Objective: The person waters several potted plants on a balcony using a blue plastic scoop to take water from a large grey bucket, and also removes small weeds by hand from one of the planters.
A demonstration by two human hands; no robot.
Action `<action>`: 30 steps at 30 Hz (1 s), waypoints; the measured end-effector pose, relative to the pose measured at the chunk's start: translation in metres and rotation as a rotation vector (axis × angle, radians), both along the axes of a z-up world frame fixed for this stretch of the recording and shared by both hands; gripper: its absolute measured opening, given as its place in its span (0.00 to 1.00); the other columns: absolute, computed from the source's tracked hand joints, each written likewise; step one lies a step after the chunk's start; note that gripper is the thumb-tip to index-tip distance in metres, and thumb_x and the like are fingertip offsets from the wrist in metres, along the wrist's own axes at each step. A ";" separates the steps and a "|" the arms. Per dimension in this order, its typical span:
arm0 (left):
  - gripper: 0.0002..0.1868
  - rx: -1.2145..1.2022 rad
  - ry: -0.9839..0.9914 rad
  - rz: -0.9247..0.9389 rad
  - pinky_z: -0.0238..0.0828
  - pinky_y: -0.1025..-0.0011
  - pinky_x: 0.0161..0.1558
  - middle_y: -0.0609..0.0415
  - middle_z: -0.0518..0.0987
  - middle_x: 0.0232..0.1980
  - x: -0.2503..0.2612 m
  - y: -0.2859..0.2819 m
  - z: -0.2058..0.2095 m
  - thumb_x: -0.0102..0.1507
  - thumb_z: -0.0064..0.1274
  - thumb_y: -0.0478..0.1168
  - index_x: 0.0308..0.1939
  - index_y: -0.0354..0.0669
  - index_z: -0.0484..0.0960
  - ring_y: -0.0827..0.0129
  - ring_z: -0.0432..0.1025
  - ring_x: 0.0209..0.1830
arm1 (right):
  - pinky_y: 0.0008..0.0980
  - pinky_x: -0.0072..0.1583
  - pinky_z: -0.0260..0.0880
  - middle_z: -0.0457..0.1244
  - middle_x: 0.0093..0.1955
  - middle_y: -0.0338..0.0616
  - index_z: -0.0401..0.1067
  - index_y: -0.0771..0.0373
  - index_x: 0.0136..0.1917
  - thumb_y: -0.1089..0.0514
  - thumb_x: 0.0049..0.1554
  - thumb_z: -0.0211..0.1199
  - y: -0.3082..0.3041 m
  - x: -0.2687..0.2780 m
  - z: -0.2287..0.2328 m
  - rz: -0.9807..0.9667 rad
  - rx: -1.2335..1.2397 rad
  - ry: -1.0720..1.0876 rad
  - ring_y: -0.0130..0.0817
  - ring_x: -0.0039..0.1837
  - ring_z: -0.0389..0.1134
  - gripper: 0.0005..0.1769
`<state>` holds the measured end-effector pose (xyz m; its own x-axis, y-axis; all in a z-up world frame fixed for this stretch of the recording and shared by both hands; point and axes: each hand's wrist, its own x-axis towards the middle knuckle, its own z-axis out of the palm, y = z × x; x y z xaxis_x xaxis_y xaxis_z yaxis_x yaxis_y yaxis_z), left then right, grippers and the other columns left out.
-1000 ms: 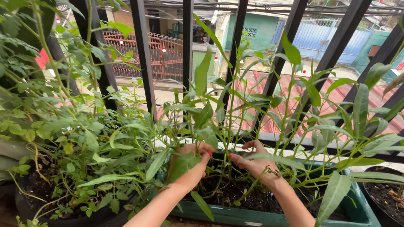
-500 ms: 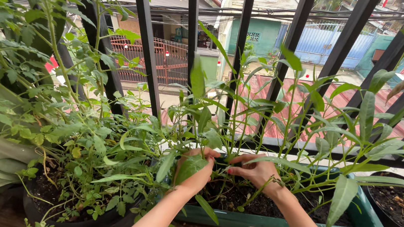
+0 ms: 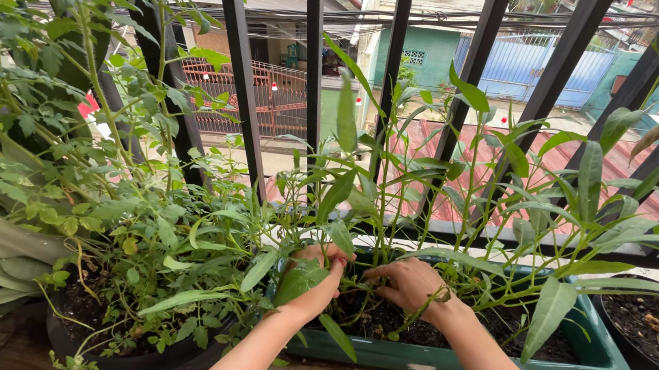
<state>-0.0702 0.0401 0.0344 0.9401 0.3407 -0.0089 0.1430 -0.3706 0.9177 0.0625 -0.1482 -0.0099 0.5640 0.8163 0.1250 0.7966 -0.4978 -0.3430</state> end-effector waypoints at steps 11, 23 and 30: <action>0.13 0.033 -0.032 -0.010 0.72 0.73 0.25 0.58 0.78 0.24 -0.015 0.003 0.006 0.67 0.49 0.46 0.46 0.50 0.88 0.76 0.76 0.20 | 0.54 0.47 0.62 0.70 0.41 0.59 0.84 0.54 0.59 0.49 0.63 0.67 -0.037 -0.003 0.030 -0.341 -0.048 0.397 0.58 0.44 0.66 0.15; 0.12 0.097 0.070 -0.006 0.76 0.69 0.34 0.66 0.81 0.36 -0.016 0.007 -0.004 0.63 0.54 0.52 0.45 0.54 0.81 0.77 0.77 0.26 | 0.40 0.56 0.71 0.73 0.48 0.45 0.78 0.58 0.56 0.65 0.48 0.66 -0.085 -0.021 0.036 -0.095 0.098 -0.014 0.42 0.55 0.72 0.21; 0.12 0.510 0.028 -0.098 0.74 0.71 0.42 0.55 0.83 0.46 -0.027 0.031 -0.021 0.65 0.54 0.46 0.48 0.48 0.85 0.69 0.77 0.42 | 0.31 0.60 0.77 0.74 0.59 0.42 0.78 0.56 0.61 0.55 0.61 0.58 -0.060 -0.021 0.045 -0.064 0.281 0.359 0.32 0.60 0.76 0.17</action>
